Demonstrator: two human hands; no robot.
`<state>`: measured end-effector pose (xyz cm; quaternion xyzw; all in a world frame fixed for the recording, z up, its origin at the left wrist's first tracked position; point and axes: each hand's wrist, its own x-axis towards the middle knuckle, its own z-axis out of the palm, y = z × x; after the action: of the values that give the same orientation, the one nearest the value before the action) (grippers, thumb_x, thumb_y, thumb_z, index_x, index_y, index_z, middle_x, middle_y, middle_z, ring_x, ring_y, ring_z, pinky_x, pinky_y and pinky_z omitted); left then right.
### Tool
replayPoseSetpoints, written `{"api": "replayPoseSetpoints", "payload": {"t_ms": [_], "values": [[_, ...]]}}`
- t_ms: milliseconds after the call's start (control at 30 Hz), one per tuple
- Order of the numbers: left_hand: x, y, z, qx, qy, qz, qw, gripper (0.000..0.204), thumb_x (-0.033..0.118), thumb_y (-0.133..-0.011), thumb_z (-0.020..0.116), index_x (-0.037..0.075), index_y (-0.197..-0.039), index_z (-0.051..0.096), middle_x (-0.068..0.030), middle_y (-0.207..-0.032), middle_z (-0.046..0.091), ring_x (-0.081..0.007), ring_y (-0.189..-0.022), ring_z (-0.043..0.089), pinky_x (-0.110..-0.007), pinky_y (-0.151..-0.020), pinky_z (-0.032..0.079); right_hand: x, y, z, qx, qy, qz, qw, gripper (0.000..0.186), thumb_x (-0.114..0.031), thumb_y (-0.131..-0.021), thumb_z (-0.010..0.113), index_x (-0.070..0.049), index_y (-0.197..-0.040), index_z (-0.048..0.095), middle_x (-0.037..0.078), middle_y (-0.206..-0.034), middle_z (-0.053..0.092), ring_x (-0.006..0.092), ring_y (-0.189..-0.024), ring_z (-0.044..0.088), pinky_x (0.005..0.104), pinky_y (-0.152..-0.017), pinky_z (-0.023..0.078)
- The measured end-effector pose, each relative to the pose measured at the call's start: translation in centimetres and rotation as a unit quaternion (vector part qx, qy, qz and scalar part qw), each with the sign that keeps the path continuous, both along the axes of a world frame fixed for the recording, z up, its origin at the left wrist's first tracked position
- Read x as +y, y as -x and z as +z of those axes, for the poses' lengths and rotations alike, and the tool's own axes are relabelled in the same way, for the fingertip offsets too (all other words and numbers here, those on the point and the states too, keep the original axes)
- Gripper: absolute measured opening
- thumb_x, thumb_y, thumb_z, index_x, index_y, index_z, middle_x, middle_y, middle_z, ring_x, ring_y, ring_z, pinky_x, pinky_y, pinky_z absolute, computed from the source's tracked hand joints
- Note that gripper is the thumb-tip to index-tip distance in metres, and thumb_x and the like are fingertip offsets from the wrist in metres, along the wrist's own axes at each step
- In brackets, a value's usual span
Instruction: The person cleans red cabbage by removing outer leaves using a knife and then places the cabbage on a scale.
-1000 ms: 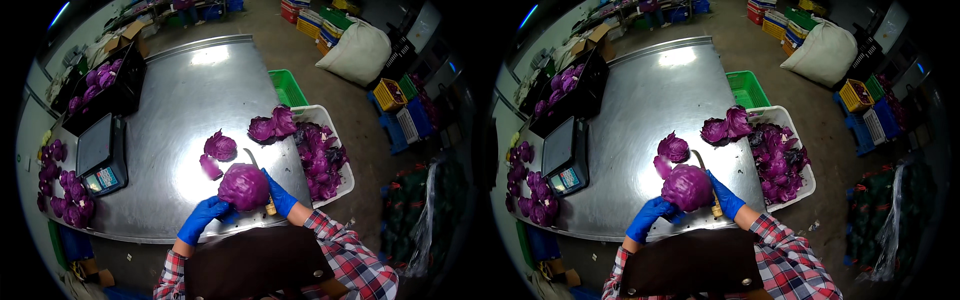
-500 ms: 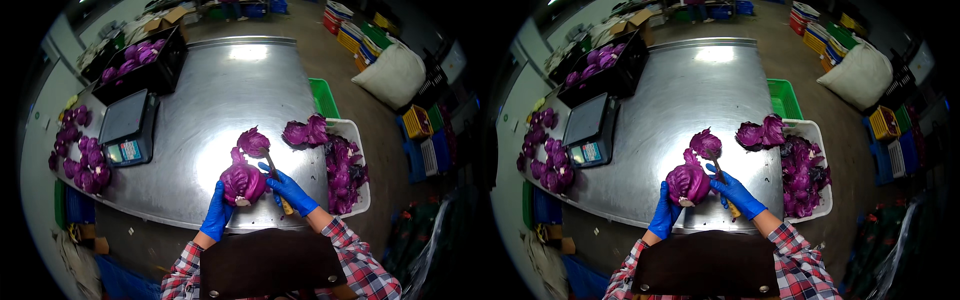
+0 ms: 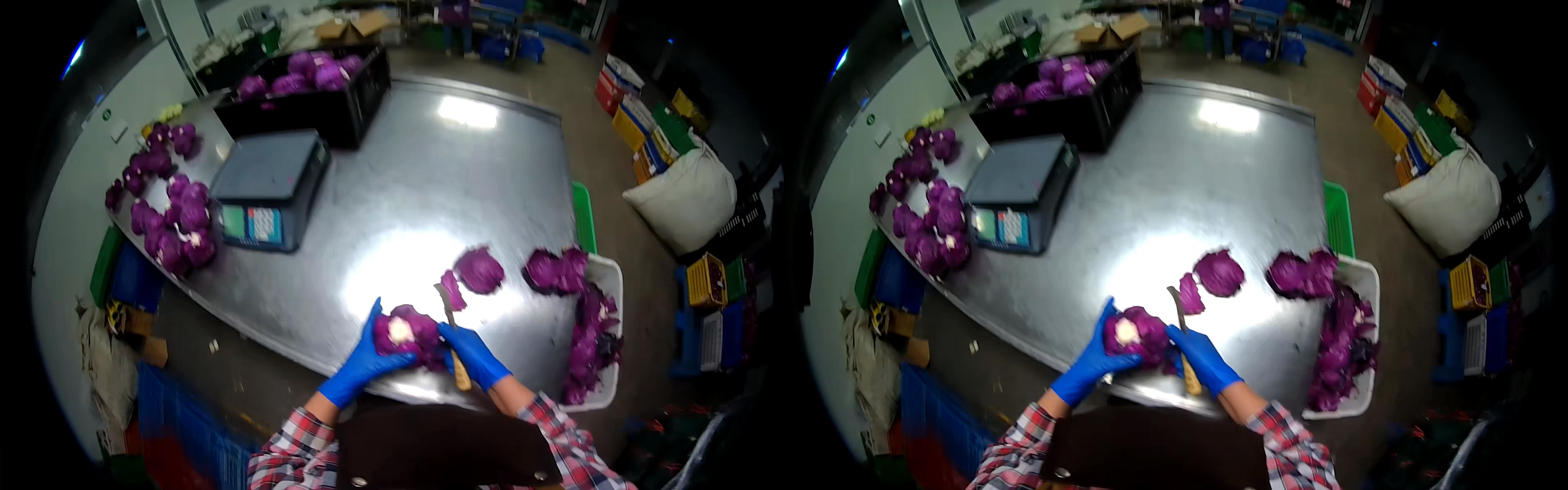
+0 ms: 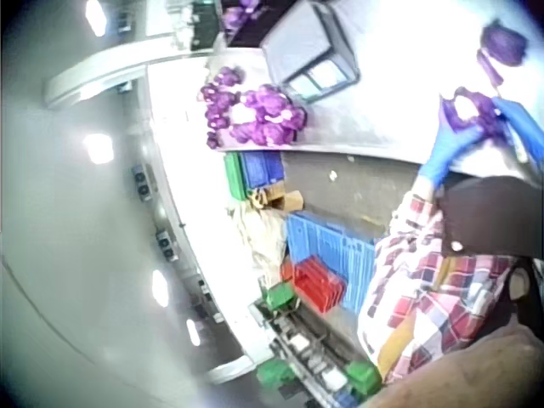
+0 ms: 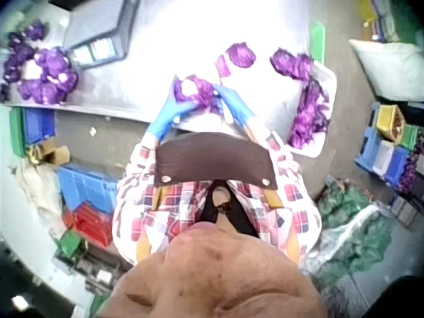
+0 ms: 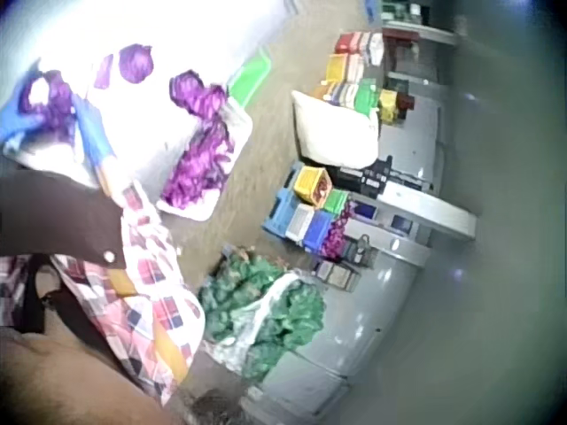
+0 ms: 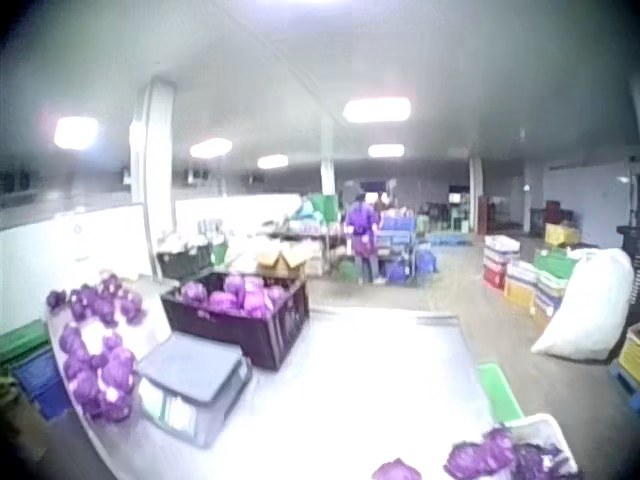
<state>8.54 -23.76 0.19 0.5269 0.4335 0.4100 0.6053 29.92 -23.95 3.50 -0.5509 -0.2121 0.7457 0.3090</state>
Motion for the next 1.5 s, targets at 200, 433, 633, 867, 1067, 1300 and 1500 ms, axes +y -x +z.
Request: {"api": "replayPoseSetpoints", "payload": {"t_ms": [200, 433, 633, 867, 1067, 1300, 1500], "values": [[13.5, 4.8, 1.0, -0.172, 0.041, 0.037, 0.984, 0.082, 0.015, -0.071, 0.079, 0.005, -0.138, 0.034, -0.0106, -0.134, 0.042, -0.0221, -0.122, 0.043, -0.034, -0.105, 0.034, 2.8, 1.8, -1.2, 0.136, -0.154, -0.058, 0.977, 0.045, -0.032, -0.095, 0.042, 0.005, -0.118, 0.054, 0.016, -0.092, 0.066, 0.0096, -0.045, 0.048, 0.0217, -0.043, 0.042], [31.6, 16.8, 3.4, 0.082, -0.292, 0.309, 0.901, 0.096, 0.016, -0.062, 0.085, 0.005, -0.139, 0.028, -0.0154, -0.133, 0.037, -0.027, -0.121, 0.042, -0.037, -0.103, 0.037, -0.7, 6.2, -4.5, 0.005, -0.041, -0.091, 0.995, 0.045, -0.027, -0.093, 0.04, 0.008, -0.117, 0.054, 0.017, -0.103, 0.066, 0.0089, -0.05, 0.05, 0.0197, -0.052, 0.044], [35.9, 21.0, 3.1, 0.222, -0.18, 0.364, 0.886, 0.11, 0.033, -0.057, 0.086, 0.003, -0.142, 0.022, -0.024, -0.134, 0.034, -0.0372, -0.123, 0.039, -0.041, -0.105, 0.033, -2.5, 6.8, -10.5, 0.023, -0.052, -0.17, 0.984, 0.048, -0.028, -0.093, 0.038, 0.011, -0.118, 0.051, 0.022, -0.109, 0.063, 0.0129, -0.067, 0.061, 0.0205, -0.055, 0.046], [27.0, 18.0, 4.7, 0.248, -0.397, 0.378, 0.799, 0.091, 0.025, -0.073, 0.077, -0.002, -0.141, 0.023, -0.0214, -0.144, 0.027, -0.0344, -0.135, 0.024, -0.041, -0.111, 0.02, -1.3, 6.6, -8.7, -0.01, -0.035, -0.062, 0.997, 0.046, -0.026, -0.092, 0.037, 0.009, -0.119, 0.051, 0.02, -0.106, 0.064, 0.0124, -0.061, 0.058, 0.02, -0.053, 0.045], [13.4, 15.4, -3.4, 0.283, -0.316, 0.203, 0.883, 0.071, 0.024, -0.078, 0.072, -0.003, -0.134, 0.037, -0.0197, -0.136, 0.041, -0.0314, -0.127, 0.039, -0.037, -0.105, 0.033, -1.9, 6.5, -15.8, 0.019, -0.024, 0.017, 0.999, 0.042, -0.023, -0.096, 0.035, 0.007, -0.119, 0.053, 0.017, -0.101, 0.066, 0.0145, -0.078, 0.062, 0.0214, -0.07, 0.044], [7.5, 17.6, -10.7, 0.386, -0.155, 0.146, 0.897, 0.05, 0.027, -0.079, 0.068, 0.002, -0.119, 0.054, -0.0166, -0.105, 0.06, -0.0324, -0.095, 0.058, -0.042, -0.082, 0.047, -1.6, 7.3, -11.1, -0.05, 0.001, 0.034, 0.998, 0.038, -0.027, -0.095, 0.042, 0.0, -0.111, 0.063, 0.013, -0.086, 0.069, 0.0122, -0.066, 0.061, 0.0211, -0.063, 0.046], [6.4, 15.7, -8.7, 0.565, -0.24, 0.012, 0.789, 0.057, 0.036, -0.076, 0.063, 0.001, -0.119, 0.052, -0.0182, -0.101, 0.057, -0.0348, -0.087, 0.055, -0.044, -0.076, 0.046, -2.8, 6.2, -16.1, -0.036, -0.005, 0.009, 0.999, 0.033, -0.021, -0.094, 0.045, 0.003, -0.105, 0.064, 0.009, -0.069, 0.063, 0.013, -0.065, 0.061, 0.023, -0.065, 0.048]]}}
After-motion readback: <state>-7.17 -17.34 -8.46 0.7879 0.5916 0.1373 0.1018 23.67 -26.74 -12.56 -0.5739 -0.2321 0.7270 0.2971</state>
